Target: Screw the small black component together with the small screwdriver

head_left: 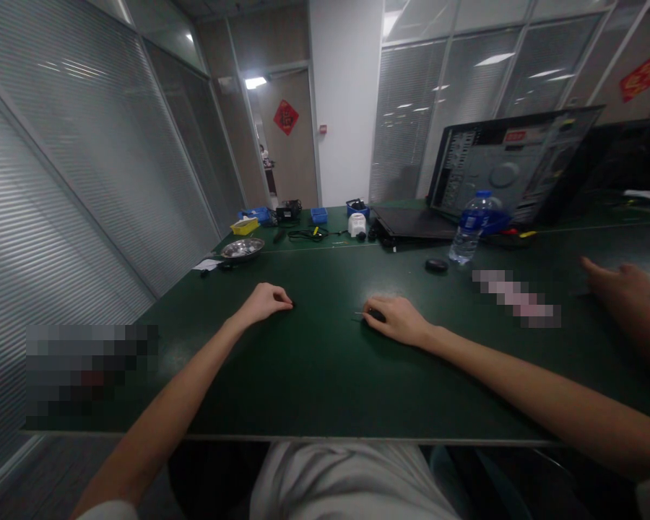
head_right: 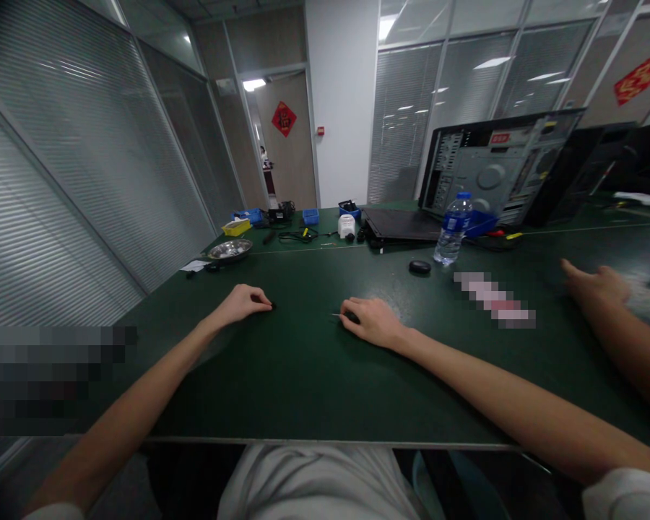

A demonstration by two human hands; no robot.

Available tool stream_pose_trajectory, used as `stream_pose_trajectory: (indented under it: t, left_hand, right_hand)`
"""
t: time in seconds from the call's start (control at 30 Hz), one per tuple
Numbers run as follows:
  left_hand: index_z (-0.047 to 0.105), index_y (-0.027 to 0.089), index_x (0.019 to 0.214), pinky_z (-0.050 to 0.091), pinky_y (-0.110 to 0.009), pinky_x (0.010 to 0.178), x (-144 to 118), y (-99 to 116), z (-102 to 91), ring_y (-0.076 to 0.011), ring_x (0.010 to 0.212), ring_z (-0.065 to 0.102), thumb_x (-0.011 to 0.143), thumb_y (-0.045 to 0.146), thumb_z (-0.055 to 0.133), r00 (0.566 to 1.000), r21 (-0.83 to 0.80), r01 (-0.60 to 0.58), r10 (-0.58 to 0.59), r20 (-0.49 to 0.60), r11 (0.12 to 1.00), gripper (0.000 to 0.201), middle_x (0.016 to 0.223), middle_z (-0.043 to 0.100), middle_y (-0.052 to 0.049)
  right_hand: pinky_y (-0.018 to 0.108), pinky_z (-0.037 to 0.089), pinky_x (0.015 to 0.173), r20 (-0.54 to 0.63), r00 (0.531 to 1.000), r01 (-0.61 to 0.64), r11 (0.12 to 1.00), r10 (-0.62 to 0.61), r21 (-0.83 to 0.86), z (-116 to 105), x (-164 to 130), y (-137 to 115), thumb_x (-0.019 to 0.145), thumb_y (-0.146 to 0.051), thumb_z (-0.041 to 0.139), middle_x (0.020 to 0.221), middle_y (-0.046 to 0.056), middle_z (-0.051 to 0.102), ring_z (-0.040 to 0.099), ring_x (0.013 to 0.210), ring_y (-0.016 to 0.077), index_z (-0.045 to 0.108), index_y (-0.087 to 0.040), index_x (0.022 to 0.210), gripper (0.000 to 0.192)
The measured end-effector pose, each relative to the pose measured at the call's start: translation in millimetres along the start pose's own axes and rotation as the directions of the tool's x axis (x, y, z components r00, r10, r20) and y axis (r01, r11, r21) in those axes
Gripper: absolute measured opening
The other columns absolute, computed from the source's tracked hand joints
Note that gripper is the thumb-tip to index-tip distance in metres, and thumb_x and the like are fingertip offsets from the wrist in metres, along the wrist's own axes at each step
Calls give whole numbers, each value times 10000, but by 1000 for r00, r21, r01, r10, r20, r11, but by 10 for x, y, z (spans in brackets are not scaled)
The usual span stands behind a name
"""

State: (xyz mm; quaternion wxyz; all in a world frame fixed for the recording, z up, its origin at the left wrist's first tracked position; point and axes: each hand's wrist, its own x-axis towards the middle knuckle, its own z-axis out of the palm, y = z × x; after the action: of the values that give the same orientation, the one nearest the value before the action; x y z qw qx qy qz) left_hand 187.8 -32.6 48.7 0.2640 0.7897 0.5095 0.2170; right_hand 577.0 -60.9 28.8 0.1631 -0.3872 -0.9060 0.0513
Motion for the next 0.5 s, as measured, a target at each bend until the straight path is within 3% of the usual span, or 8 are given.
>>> stream_pose_trajectory:
  t: [0.13,0.23,0.4,0.5]
  left_hand:
    - [796,196,935,508,-300,863,-67,526,466,-192,920,700,860,358,756,969,-121,-205,219,116,971,183,979,767,-50]
    - [777,181,943,487,-275,793,-114,733,721,-173,860,674,877,347,752,946,-134,-277,294,138,952,181,936,749,-41]
    - [709,178,1033,465,-269,735,-154,848,820,-167,867,631,879,343,755,940,-82,-315,322,109,946,231,993,709,-38]
    - [690,191,1100,503,-322,835,-242,1056,796,-214,1013,631,877,343,755,939,-27,-343,344,11,939,278,1092,697,-74]
  right_hand:
    - [283,406,710,14,999,48,999,-48,14,60,-33,-172,1014,-352,524,970,43,706,640,790,177,659,-218,1074,199]
    - [277,390,696,18,995,95,995,-95,17,107,-60,-293,1022,-364,506,966,38,696,637,786,172,645,-220,1064,204]
    - [266,380,691,36,993,108,993,-110,36,111,-84,-377,1019,-346,508,968,33,690,635,787,164,631,-221,1057,179]
    - [267,384,693,27,994,108,993,-110,41,103,-86,-372,1024,-345,499,970,43,691,641,798,168,629,-215,1056,187]
